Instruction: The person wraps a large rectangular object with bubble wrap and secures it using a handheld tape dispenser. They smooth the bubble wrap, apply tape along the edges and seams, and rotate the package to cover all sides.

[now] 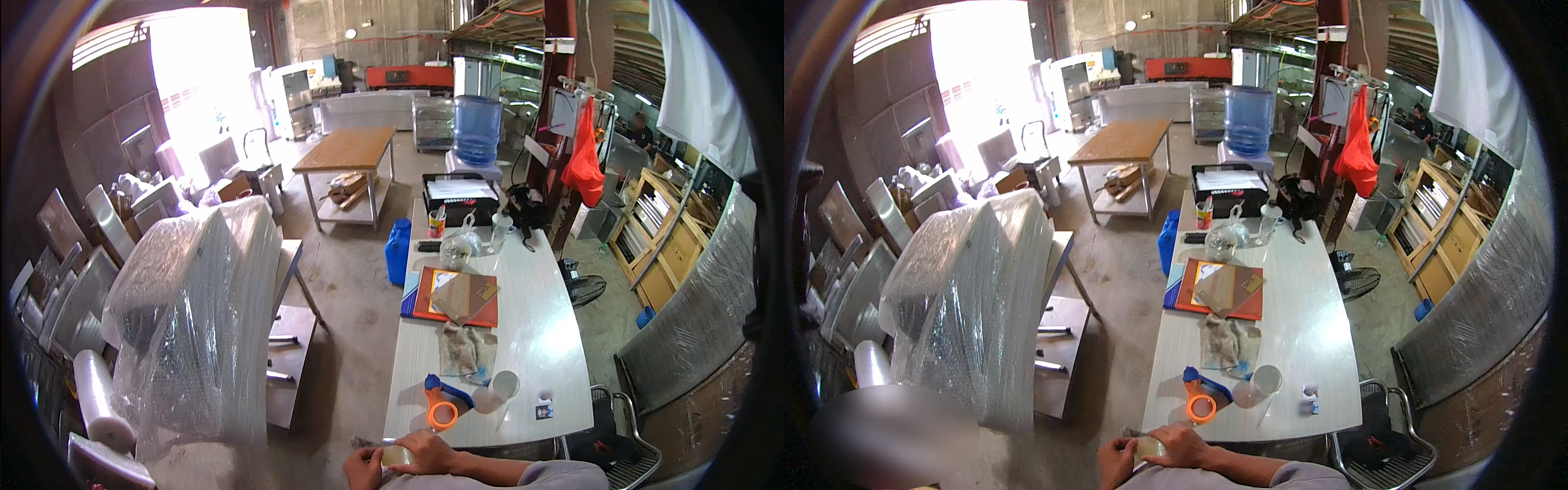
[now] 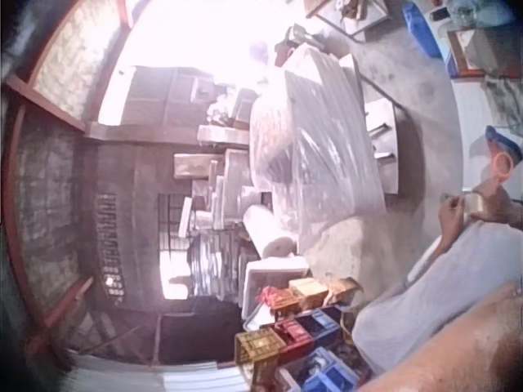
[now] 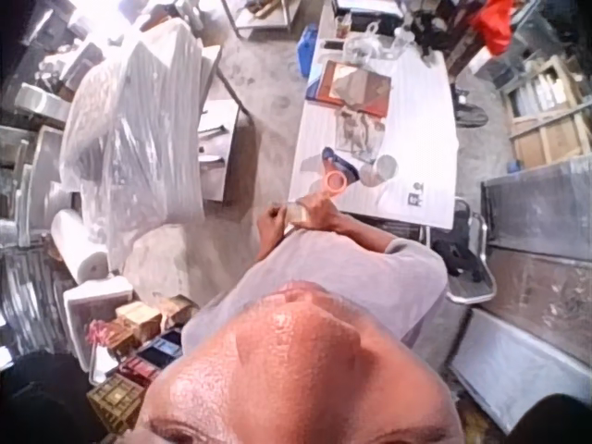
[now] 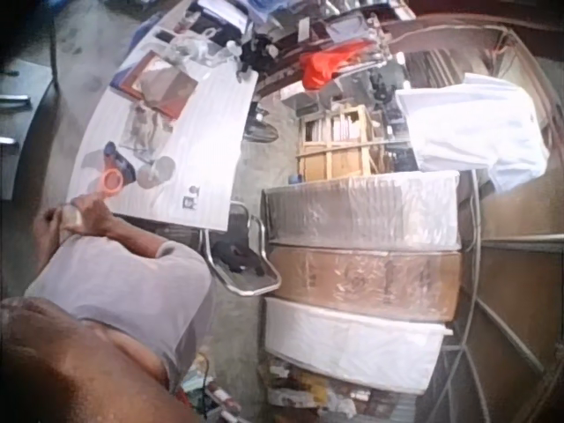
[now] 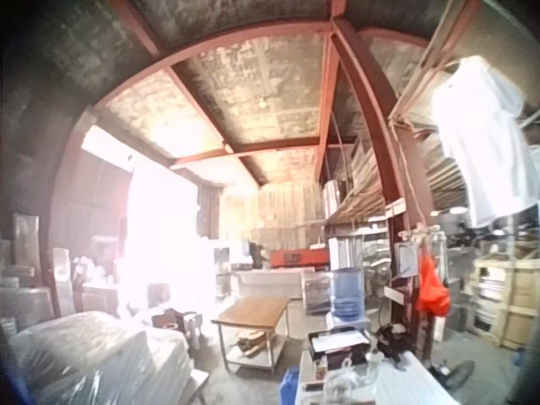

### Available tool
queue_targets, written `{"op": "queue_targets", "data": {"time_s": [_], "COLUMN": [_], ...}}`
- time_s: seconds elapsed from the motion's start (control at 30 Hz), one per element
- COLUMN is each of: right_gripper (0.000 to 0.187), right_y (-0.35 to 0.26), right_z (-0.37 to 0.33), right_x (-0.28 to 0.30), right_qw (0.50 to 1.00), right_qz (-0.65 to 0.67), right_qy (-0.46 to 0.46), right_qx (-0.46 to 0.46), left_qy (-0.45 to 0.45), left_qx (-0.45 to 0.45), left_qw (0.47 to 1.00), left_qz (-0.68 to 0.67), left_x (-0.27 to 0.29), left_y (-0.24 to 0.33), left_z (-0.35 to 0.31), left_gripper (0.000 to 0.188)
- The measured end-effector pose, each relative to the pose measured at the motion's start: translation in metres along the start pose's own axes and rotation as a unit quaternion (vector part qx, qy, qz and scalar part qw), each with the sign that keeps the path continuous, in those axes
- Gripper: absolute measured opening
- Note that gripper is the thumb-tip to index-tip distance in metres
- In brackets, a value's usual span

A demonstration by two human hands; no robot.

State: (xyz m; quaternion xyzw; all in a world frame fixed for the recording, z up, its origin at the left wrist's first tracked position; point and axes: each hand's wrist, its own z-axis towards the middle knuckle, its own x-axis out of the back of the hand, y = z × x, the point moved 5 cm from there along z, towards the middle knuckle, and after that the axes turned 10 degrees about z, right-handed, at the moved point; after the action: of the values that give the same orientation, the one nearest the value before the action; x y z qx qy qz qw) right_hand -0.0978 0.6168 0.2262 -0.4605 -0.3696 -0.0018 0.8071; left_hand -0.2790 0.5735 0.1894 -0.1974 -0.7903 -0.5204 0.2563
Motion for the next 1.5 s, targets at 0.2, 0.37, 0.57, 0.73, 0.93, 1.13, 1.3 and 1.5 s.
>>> {"op": "queue_targets", "data": {"time_s": [0.2, 0.37, 0.57, 0.73, 0.93, 1.13, 1.3, 1.5], "right_gripper": [0.056, 0.055, 0.056, 0.056, 0.057, 0.059, 0.053, 0.032], "right_y": [-0.011, -0.011, -0.006, -0.005, -0.003, 0.007, 0.012, 0.098], "right_z": [0.003, 0.004, -0.003, -0.005, -0.007, -0.014, -0.013, -0.02], "right_x": [0.01, 0.011, 0.019, 0.024, 0.03, 0.03, 0.046, 0.124], "right_qw": [1.0, 0.999, 0.998, 0.995, 0.993, 0.991, 0.973, 0.945], "right_qz": [-0.009, -0.009, 0.012, 0.042, 0.058, 0.088, 0.197, -0.002], "right_qy": [0.004, 0.028, 0.053, 0.073, 0.066, 0.051, 0.029, 0.285], "right_qx": [-0.011, -0.012, -0.035, -0.049, -0.074, -0.086, -0.118, -0.161], "left_qy": [0.105, 0.093, 0.025, 0.003, -0.073, -0.068, -0.027, 0.022], "left_qx": [-0.108, -0.142, -0.164, -0.15, -0.098, -0.109, -0.117, -0.29], "left_qw": [0.986, 0.981, 0.98, 0.987, 0.992, 0.986, 0.99, 0.956], "left_qz": [0.076, 0.091, 0.105, 0.054, -0.015, -0.104, -0.071, 0.042], "left_x": [0.0, -0.004, -0.006, -0.009, -0.004, -0.019, -0.006, 0.026], "left_y": [0.017, 0.023, 0.036, 0.031, 0.046, 0.046, 0.067, 0.101], "left_z": [0.003, 0.009, 0.019, 0.017, 0.015, 0.006, -0.004, -0.022], "left_gripper": [0.023, 0.016, 0.016, 0.021, 0.023, 0.017, 0.008, 0.012]}}
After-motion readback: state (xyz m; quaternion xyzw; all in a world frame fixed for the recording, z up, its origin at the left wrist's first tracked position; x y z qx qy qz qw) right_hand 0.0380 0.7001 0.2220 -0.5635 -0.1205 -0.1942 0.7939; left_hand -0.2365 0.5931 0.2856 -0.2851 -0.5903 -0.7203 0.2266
